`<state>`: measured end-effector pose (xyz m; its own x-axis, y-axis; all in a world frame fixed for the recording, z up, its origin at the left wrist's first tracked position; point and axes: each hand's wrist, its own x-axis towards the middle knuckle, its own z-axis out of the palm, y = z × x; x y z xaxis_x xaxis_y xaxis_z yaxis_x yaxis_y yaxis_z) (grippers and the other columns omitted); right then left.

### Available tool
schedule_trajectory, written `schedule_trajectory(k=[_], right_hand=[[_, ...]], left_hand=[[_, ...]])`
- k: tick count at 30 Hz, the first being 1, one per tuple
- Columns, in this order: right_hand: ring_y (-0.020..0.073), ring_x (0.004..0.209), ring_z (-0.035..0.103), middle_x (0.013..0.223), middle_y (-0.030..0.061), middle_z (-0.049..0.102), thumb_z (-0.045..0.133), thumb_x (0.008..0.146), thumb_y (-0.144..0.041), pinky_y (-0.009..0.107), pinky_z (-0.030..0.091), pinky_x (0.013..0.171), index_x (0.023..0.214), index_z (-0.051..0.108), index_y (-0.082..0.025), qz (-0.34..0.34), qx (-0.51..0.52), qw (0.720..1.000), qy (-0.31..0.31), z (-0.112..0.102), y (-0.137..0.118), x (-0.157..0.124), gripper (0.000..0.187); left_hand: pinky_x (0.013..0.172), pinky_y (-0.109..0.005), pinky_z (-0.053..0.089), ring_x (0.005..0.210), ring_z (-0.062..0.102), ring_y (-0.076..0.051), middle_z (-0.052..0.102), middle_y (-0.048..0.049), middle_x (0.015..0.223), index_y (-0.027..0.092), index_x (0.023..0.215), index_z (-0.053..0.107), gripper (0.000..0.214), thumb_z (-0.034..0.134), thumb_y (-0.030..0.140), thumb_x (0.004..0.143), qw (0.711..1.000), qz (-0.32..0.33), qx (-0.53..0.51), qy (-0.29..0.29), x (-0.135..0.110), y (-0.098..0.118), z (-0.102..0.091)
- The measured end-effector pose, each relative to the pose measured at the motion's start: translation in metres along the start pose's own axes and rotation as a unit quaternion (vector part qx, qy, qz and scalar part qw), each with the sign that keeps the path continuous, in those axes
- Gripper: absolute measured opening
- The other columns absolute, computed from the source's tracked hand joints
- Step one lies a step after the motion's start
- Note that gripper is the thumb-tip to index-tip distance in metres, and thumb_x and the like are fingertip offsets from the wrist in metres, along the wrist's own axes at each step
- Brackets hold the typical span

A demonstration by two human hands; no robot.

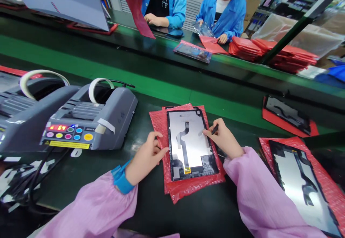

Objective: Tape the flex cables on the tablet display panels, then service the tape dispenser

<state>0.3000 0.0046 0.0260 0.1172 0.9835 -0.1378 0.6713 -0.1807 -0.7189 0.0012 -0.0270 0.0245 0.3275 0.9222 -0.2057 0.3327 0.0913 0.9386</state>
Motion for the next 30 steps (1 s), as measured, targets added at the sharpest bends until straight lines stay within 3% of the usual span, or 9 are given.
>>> schedule_trajectory(k=[4, 8, 13, 17, 21, 24, 27, 29, 30], right_hand=[[0.0201, 0.070, 0.065, 0.082, -0.0027, 0.066, 0.062, 0.080, -0.045, 0.031, 0.044, 0.069, 0.090, 0.035, -0.028, -0.015, 0.008, 1.000, 0.026, -0.002, -0.011, 0.014, 0.034], [0.0201, 0.067, 0.065, 0.081, -0.0029, 0.066, 0.066, 0.076, -0.038, 0.032, 0.045, 0.069, 0.089, 0.034, -0.027, 0.002, 0.018, 0.999, 0.042, -0.011, -0.013, 0.036, 0.036], [0.0165, 0.064, 0.063, 0.082, -0.0044, 0.064, 0.069, 0.073, -0.045, 0.030, 0.049, 0.065, 0.090, 0.031, -0.027, -0.015, 0.082, 0.996, 0.026, -0.006, -0.002, 0.041, 0.045], [0.0154, 0.063, 0.062, 0.082, -0.0044, 0.063, 0.070, 0.073, -0.054, 0.030, 0.050, 0.064, 0.090, 0.031, -0.027, -0.026, 0.123, 0.992, 0.008, 0.002, 0.004, 0.034, 0.050], [0.0168, 0.066, 0.062, 0.085, -0.0026, 0.066, 0.066, 0.078, -0.062, 0.033, 0.049, 0.068, 0.092, 0.034, -0.027, -0.023, 0.124, 0.992, 0.031, -0.011, 0.003, 0.026, 0.050], [0.0186, 0.071, 0.065, 0.088, -0.0014, 0.066, 0.062, 0.083, -0.063, 0.034, 0.049, 0.072, 0.093, 0.034, -0.027, -0.015, 0.116, 0.989, 0.087, -0.028, 0.008, 0.015, 0.047], [0.0205, 0.076, 0.068, 0.088, -0.0008, 0.066, 0.060, 0.084, -0.059, 0.035, 0.049, 0.074, 0.093, 0.034, -0.027, 0.000, 0.112, 0.989, 0.097, -0.040, 0.017, 0.001, 0.043], [0.0212, 0.076, 0.069, 0.088, -0.0007, 0.067, 0.061, 0.084, -0.055, 0.035, 0.049, 0.074, 0.093, 0.034, -0.027, 0.016, 0.090, 0.992, 0.092, -0.046, 0.020, -0.008, 0.040], [0.0213, 0.077, 0.069, 0.089, -0.0007, 0.068, 0.062, 0.084, -0.053, 0.035, 0.048, 0.073, 0.093, 0.034, -0.027, 0.024, 0.076, 0.993, 0.088, -0.049, 0.020, -0.012, 0.038]], left_hand=[[0.055, -0.023, 0.039, 0.055, 0.050, -0.010, 0.043, 0.0087, 0.074, 0.024, 0.112, 0.042, 0.026, 0.049, 0.026, 0.087, 0.996, 0.070, 0.054, 0.005, 0.025, 0.019, 0.009], [0.067, -0.028, 0.045, 0.066, 0.053, -0.012, 0.046, 0.0062, 0.078, 0.024, 0.109, 0.043, 0.026, 0.052, 0.028, 0.085, 0.992, 0.103, 0.050, 0.049, 0.055, 0.027, 0.008], [0.075, -0.033, 0.052, 0.076, 0.059, -0.014, 0.050, 0.0037, 0.094, 0.026, 0.105, 0.030, 0.060, 0.075, 0.042, 0.068, 0.983, 0.056, -0.075, 0.156, 0.078, 0.010, 0.012], [0.077, -0.035, 0.055, 0.077, 0.064, -0.015, 0.056, 0.0015, 0.101, 0.027, 0.112, 0.026, 0.067, 0.075, 0.041, 0.069, 0.984, 0.027, -0.078, 0.159, 0.072, 0.012, 0.011], [0.079, -0.032, 0.056, 0.089, 0.067, -0.017, 0.059, -0.0022, 0.108, 0.025, 0.117, 0.032, 0.056, 0.067, 0.029, 0.074, 0.979, 0.101, -0.017, 0.175, 0.073, 0.053, -0.002], [0.080, -0.030, 0.057, 0.090, 0.067, -0.015, 0.059, -0.0022, 0.112, 0.023, 0.124, 0.033, 0.055, 0.063, 0.021, 0.078, 0.964, 0.157, -0.001, 0.214, 0.094, 0.097, -0.016], [0.097, -0.031, 0.052, 0.108, 0.063, -0.013, 0.054, -0.0053, 0.130, 0.017, 0.133, 0.030, 0.054, 0.055, 0.013, 0.085, 0.926, 0.227, 0.011, 0.301, 0.138, 0.132, -0.028], [0.102, -0.031, 0.048, 0.113, 0.059, -0.012, 0.051, -0.0111, 0.136, 0.008, 0.139, 0.022, 0.058, 0.049, 0.007, 0.087, 0.901, 0.230, 0.008, 0.367, 0.176, 0.144, -0.035], [0.106, -0.032, 0.046, 0.117, 0.057, -0.013, 0.049, -0.0147, 0.139, 0.004, 0.142, 0.016, 0.059, 0.042, 0.004, 0.090, 0.896, 0.242, 0.018, 0.372, 0.195, 0.146, -0.037]])
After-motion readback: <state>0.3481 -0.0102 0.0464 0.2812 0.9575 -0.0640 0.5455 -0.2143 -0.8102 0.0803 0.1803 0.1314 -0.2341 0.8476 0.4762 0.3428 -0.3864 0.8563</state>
